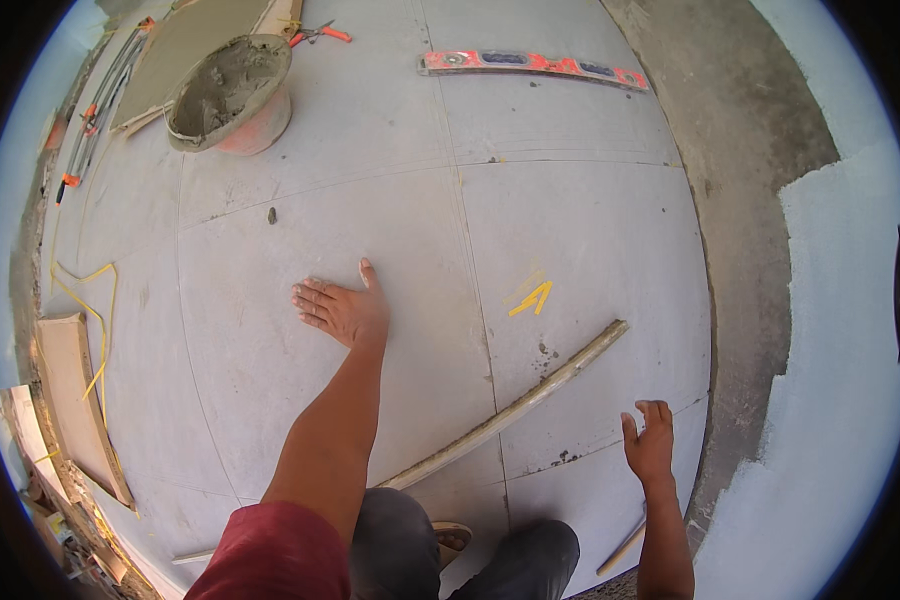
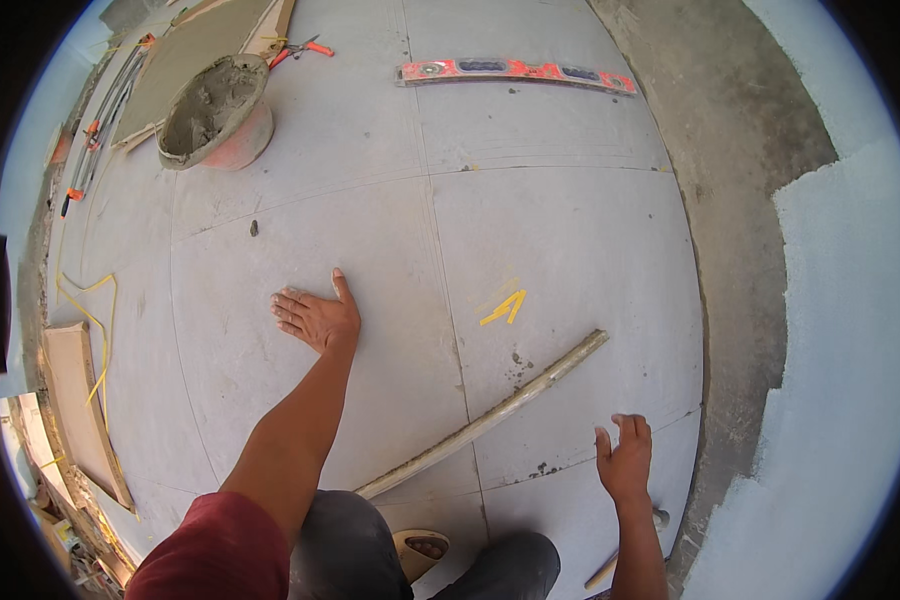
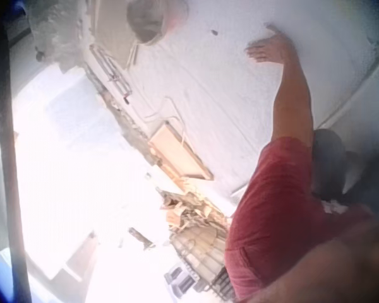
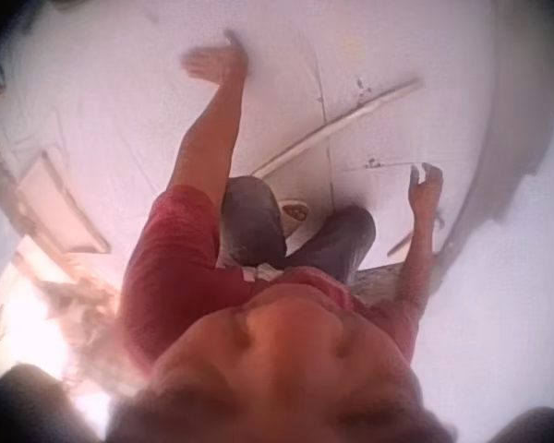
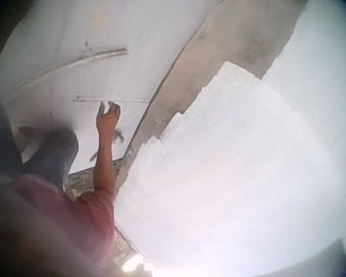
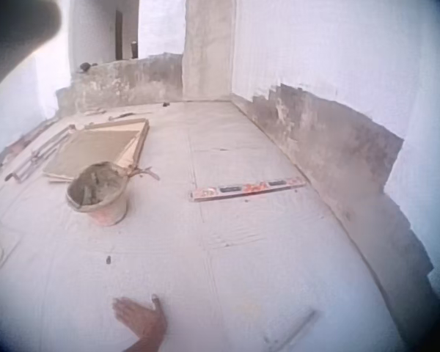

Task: The person places a large tile onto a bed of wet cement, then uses a rubber mallet to tap it into place. They use a spirit level to check for evenness and continue tapping the tile to ensure it is properly set.

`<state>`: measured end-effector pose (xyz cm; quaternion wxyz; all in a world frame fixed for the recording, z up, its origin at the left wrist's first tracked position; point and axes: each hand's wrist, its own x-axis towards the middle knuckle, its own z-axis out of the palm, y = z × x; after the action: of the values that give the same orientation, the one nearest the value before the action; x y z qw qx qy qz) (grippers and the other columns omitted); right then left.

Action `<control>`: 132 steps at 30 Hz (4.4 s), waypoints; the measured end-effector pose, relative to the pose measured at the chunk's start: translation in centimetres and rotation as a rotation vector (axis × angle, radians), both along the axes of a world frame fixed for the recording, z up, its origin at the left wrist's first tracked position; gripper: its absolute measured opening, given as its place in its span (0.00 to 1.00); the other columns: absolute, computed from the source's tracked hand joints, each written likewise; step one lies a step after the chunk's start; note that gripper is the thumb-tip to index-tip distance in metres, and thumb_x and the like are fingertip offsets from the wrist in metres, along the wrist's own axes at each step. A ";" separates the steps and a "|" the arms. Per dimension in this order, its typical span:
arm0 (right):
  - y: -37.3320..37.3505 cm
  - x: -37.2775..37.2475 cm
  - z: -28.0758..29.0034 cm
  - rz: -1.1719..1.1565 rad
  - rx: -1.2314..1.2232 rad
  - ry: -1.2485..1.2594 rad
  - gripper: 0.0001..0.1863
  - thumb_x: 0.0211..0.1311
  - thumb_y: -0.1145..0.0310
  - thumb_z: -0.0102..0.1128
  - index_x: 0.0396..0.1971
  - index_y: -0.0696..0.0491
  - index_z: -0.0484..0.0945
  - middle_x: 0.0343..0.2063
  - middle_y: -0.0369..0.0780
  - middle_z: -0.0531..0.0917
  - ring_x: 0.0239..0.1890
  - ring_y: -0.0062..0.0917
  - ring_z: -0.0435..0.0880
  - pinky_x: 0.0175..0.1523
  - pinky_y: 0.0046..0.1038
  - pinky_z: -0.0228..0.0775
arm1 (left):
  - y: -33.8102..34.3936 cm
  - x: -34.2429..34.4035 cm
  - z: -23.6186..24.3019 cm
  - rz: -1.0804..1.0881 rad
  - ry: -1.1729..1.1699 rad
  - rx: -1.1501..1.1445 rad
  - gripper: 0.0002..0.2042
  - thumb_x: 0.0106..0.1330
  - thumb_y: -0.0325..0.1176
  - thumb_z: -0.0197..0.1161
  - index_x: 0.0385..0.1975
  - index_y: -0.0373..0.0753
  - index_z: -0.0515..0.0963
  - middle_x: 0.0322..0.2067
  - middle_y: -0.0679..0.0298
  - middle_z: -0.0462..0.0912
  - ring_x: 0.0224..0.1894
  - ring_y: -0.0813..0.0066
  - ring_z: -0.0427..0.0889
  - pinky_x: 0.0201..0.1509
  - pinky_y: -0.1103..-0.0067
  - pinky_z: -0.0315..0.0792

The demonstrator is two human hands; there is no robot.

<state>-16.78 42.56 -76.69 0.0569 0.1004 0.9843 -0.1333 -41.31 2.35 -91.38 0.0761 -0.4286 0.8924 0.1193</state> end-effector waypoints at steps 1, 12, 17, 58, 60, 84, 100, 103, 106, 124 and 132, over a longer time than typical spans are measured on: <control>-0.8 -6.6 -1.0 0.103 0.010 0.035 0.17 0.59 0.70 0.67 0.45 0.60 0.74 0.42 0.50 0.77 0.45 0.45 0.76 0.51 0.43 0.70 | 0.0 -0.2 0.3 -0.002 -0.024 -0.003 0.53 0.67 0.71 0.39 0.74 0.27 0.36 0.76 0.44 0.31 0.79 0.53 0.25 0.79 0.61 0.23; -18.0 -60.2 -7.6 0.355 0.320 0.132 0.23 0.62 0.72 0.56 0.58 0.57 0.70 0.56 0.45 0.76 0.59 0.40 0.74 0.63 0.41 0.69 | -1.0 -0.8 0.0 -0.015 -0.033 -0.007 0.56 0.64 0.68 0.51 0.73 0.25 0.36 0.76 0.43 0.34 0.78 0.51 0.25 0.79 0.60 0.23; -19.2 -66.2 -10.1 0.406 0.428 0.161 0.34 0.64 0.74 0.54 0.71 0.51 0.59 0.66 0.44 0.68 0.70 0.42 0.65 0.72 0.48 0.56 | -1.2 -0.9 0.8 -0.007 -0.074 0.030 0.57 0.62 0.66 0.55 0.73 0.25 0.34 0.75 0.42 0.33 0.78 0.50 0.25 0.79 0.59 0.23; -7.7 26.5 -1.6 0.131 0.338 0.615 0.10 0.56 0.60 0.60 0.34 0.49 0.79 0.41 0.48 0.77 0.53 0.47 0.74 0.70 0.65 0.50 | 13.8 10.0 5.9 -1.737 0.471 0.280 0.26 0.73 0.53 0.55 0.57 0.35 0.74 0.47 0.43 0.81 0.46 0.50 0.83 0.52 0.59 0.75; -9.0 28.8 -2.8 0.076 0.289 0.612 0.11 0.54 0.59 0.60 0.33 0.49 0.79 0.40 0.47 0.76 0.53 0.46 0.74 0.72 0.64 0.47 | 25.6 23.0 8.5 -1.683 -0.237 0.975 0.33 0.71 0.59 0.53 0.63 0.34 0.69 0.52 0.48 0.78 0.49 0.57 0.80 0.54 0.64 0.72; -16.0 65.5 -4.4 -0.825 -0.234 -0.160 0.16 0.56 0.69 0.60 0.44 0.59 0.78 0.51 0.51 0.73 0.56 0.43 0.73 0.63 0.47 0.62 | 34.6 41.9 2.1 -2.159 0.283 0.407 0.21 0.67 0.41 0.60 0.45 0.24 0.76 0.40 0.41 0.80 0.41 0.43 0.81 0.46 0.60 0.74; -10.6 61.4 -4.7 -0.834 -0.316 0.047 0.17 0.58 0.67 0.61 0.45 0.59 0.77 0.50 0.50 0.74 0.57 0.43 0.73 0.63 0.45 0.63 | 35.0 41.8 2.3 -2.142 0.142 0.294 0.35 0.66 0.53 0.65 0.54 0.21 0.72 0.44 0.44 0.78 0.43 0.54 0.81 0.48 0.66 0.75; -10.2 64.2 -4.1 -0.813 -0.279 -0.025 0.19 0.58 0.64 0.65 0.46 0.58 0.76 0.51 0.50 0.74 0.57 0.45 0.74 0.63 0.45 0.65 | 31.4 42.2 4.4 -2.016 0.164 0.420 0.33 0.66 0.50 0.66 0.56 0.23 0.72 0.44 0.48 0.78 0.42 0.61 0.81 0.47 0.70 0.76; -5.9 65.3 -2.1 -0.652 -0.096 -0.195 0.15 0.57 0.67 0.64 0.42 0.58 0.79 0.46 0.49 0.77 0.51 0.42 0.78 0.59 0.42 0.69 | 26.5 40.0 4.7 -1.988 0.199 0.315 0.29 0.66 0.46 0.66 0.55 0.26 0.73 0.45 0.48 0.77 0.45 0.58 0.81 0.51 0.68 0.76; 8.0 52.2 -7.4 -0.737 0.157 0.043 0.21 0.63 0.63 0.64 0.50 0.60 0.73 0.47 0.50 0.78 0.49 0.44 0.82 0.51 0.42 0.79 | 8.8 40.4 5.5 -2.099 -0.028 0.089 0.23 0.60 0.40 0.70 0.52 0.35 0.77 0.52 0.56 0.76 0.55 0.57 0.76 0.61 0.66 0.71; 8.8 52.4 -11.8 -0.852 0.089 -0.211 0.14 0.66 0.68 0.59 0.47 0.58 0.71 0.45 0.50 0.79 0.46 0.43 0.85 0.49 0.42 0.81 | 12.3 46.9 7.8 -2.221 -0.265 0.116 0.28 0.56 0.48 0.71 0.49 0.32 0.76 0.46 0.53 0.77 0.48 0.53 0.79 0.52 0.63 0.74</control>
<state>35.60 51.34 -88.51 0.0927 0.5128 0.8486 -0.0915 5.63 14.68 -83.58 0.2546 0.6004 0.7579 -0.0197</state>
